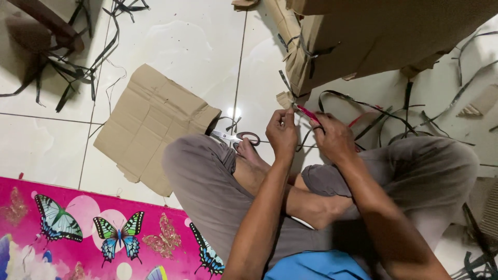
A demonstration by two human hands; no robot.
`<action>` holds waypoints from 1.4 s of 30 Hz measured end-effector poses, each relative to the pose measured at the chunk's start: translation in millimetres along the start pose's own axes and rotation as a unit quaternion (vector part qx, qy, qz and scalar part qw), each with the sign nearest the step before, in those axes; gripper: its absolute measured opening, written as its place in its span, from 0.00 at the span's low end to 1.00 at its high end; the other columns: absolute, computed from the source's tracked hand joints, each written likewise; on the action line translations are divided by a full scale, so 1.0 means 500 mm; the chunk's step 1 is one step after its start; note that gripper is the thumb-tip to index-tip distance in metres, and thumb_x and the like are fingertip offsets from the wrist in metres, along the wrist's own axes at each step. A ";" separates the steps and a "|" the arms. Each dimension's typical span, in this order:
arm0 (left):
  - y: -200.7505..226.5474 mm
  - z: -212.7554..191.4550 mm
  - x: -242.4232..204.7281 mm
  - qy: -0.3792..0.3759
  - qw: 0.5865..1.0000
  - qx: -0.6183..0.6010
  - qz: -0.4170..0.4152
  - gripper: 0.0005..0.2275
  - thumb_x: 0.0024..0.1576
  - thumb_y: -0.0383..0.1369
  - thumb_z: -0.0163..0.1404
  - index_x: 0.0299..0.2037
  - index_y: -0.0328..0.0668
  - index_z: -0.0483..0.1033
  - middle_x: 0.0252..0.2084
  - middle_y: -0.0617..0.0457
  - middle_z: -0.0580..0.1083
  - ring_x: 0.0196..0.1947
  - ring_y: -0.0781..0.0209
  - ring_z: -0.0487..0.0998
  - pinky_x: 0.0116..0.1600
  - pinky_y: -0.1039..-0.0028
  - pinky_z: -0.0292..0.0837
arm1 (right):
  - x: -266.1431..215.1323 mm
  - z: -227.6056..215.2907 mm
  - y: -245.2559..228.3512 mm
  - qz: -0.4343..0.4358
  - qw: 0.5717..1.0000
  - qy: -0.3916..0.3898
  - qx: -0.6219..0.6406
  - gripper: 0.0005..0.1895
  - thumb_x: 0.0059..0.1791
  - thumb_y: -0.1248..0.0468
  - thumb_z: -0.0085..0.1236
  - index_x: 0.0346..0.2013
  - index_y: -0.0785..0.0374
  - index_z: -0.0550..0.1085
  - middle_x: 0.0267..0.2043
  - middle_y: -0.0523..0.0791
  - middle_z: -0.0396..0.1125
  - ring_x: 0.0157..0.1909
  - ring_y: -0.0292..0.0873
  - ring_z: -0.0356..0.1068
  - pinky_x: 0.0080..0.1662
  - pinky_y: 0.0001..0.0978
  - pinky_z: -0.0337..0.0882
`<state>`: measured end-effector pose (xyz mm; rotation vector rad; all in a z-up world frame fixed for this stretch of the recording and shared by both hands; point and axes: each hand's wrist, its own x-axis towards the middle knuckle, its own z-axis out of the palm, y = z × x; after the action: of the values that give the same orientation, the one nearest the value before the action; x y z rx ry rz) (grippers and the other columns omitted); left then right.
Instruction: Assembling a cardboard structure by cutting pieces with scissors and securing them with plastic ties
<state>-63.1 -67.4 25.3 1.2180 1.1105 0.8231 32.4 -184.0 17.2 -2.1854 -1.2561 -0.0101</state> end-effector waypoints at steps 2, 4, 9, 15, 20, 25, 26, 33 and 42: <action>0.007 0.002 -0.004 -0.003 1.000 -0.002 0.002 0.04 0.59 0.31 0.54 0.34 0.44 0.81 0.18 0.59 0.67 0.16 0.75 0.66 0.24 0.82 0.60 | -0.005 0.002 0.011 -0.003 1.000 0.002 -0.015 0.11 0.52 0.60 0.55 0.49 0.54 0.77 0.31 0.52 0.71 0.39 0.59 0.75 0.40 0.51 0.75; 0.012 -0.002 -0.005 -0.002 1.000 -0.002 0.004 0.04 0.59 0.31 0.54 0.34 0.43 0.81 0.18 0.58 0.67 0.16 0.75 0.65 0.24 0.82 0.61 | -0.007 0.005 0.010 -0.007 1.000 0.004 -0.026 0.11 0.53 0.59 0.54 0.49 0.52 0.77 0.31 0.50 0.71 0.39 0.56 0.75 0.40 0.48 0.75; 0.005 -0.001 -0.004 -0.005 1.000 -0.004 0.028 0.05 0.60 0.31 0.54 0.33 0.43 0.81 0.19 0.59 0.65 0.16 0.75 0.65 0.24 0.83 0.60 | 0.003 0.005 0.008 0.005 1.000 -0.003 0.001 0.10 0.55 0.58 0.54 0.48 0.56 0.78 0.33 0.53 0.72 0.40 0.58 0.75 0.41 0.51 0.75; 0.023 0.001 -0.011 -0.001 0.999 -0.010 0.031 0.05 0.61 0.31 0.53 0.33 0.43 0.80 0.19 0.60 0.64 0.16 0.75 0.63 0.24 0.83 0.60 | 0.000 0.019 0.000 0.012 1.000 0.006 0.001 0.12 0.55 0.58 0.54 0.49 0.59 0.77 0.35 0.55 0.73 0.41 0.59 0.75 0.43 0.52 0.75; 0.016 -0.006 -0.005 -0.009 0.999 -0.011 0.033 0.06 0.61 0.30 0.53 0.33 0.43 0.80 0.18 0.60 0.64 0.16 0.76 0.64 0.24 0.83 0.60 | -0.008 0.001 -0.011 0.013 1.000 0.009 0.008 0.12 0.56 0.57 0.53 0.51 0.55 0.77 0.34 0.53 0.72 0.41 0.59 0.75 0.42 0.53 0.75; 0.021 -0.002 -0.008 -0.008 0.999 -0.020 0.033 0.06 0.61 0.31 0.53 0.32 0.43 0.79 0.18 0.60 0.64 0.16 0.75 0.64 0.24 0.83 0.59 | -0.009 0.023 0.001 0.023 1.000 0.015 -0.005 0.12 0.56 0.56 0.53 0.51 0.53 0.78 0.34 0.53 0.72 0.42 0.59 0.75 0.43 0.52 0.74; 0.024 -0.001 -0.008 -0.007 0.999 -0.015 0.035 0.06 0.61 0.31 0.53 0.32 0.43 0.79 0.18 0.60 0.64 0.16 0.75 0.64 0.24 0.83 0.60 | -0.004 0.019 -0.005 0.024 1.000 0.018 -0.008 0.12 0.56 0.56 0.53 0.50 0.55 0.78 0.34 0.53 0.72 0.41 0.60 0.75 0.43 0.53 0.74; 0.028 -0.008 -0.008 -0.015 0.999 0.002 0.028 0.06 0.61 0.32 0.53 0.33 0.44 0.80 0.18 0.59 0.65 0.17 0.73 0.64 0.26 0.81 0.62 | -0.017 0.010 -0.008 0.038 0.999 0.004 0.006 0.11 0.56 0.57 0.53 0.50 0.54 0.77 0.32 0.53 0.71 0.40 0.60 0.74 0.41 0.54 0.74; 0.021 -0.030 0.001 0.035 0.999 -0.022 0.011 0.06 0.61 0.33 0.53 0.33 0.43 0.80 0.18 0.54 0.67 0.18 0.68 0.67 0.25 0.77 0.64 | -0.008 -0.004 -0.021 0.040 0.999 -0.026 -0.021 0.09 0.54 0.58 0.52 0.44 0.56 0.78 0.30 0.53 0.71 0.38 0.61 0.74 0.39 0.55 0.74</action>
<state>-76.7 -60.5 35.7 1.1750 1.1325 0.9091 22.6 -184.2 22.6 -2.2844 -1.2060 0.0541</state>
